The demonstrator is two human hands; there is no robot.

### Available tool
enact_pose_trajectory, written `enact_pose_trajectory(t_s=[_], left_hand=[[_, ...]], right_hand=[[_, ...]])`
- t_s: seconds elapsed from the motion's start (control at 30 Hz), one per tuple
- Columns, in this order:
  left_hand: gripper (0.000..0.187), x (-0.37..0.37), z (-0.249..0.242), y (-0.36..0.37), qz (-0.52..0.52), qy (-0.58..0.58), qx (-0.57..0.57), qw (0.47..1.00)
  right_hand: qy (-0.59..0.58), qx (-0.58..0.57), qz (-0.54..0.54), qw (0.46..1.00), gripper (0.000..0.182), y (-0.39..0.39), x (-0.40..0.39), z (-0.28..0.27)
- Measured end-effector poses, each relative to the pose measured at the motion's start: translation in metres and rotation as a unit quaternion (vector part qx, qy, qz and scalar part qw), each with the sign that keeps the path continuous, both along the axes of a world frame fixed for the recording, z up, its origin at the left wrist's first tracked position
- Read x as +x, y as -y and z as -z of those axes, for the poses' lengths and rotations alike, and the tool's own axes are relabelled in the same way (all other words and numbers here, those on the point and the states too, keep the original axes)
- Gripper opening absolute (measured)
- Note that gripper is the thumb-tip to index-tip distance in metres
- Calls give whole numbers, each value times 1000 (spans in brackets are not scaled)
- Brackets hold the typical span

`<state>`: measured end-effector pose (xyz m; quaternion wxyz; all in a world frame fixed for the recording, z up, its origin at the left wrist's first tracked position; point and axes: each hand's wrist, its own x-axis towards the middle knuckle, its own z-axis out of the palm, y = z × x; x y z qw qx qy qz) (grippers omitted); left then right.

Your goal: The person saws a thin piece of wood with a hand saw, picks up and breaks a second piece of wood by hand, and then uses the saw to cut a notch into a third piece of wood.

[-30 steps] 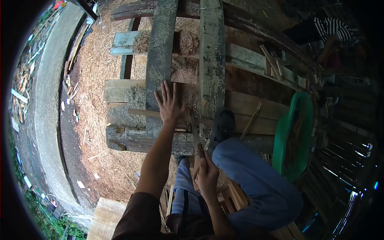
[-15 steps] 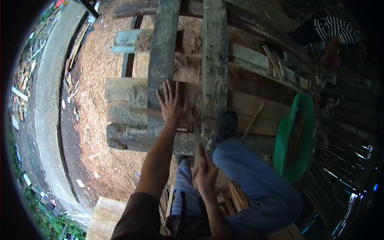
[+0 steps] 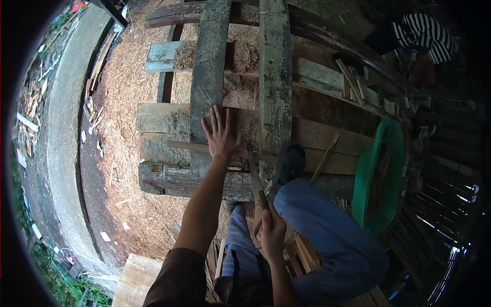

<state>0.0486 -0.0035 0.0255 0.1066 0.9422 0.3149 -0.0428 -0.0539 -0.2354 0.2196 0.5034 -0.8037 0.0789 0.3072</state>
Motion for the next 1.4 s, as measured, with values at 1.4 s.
enact_pose_trajectory(t_s=[1.4], left_hand=[[98, -1, -2, -2, -3, 3, -30, 1000]], right_hand=[[44, 1, -29, 999, 48, 10, -9, 18]])
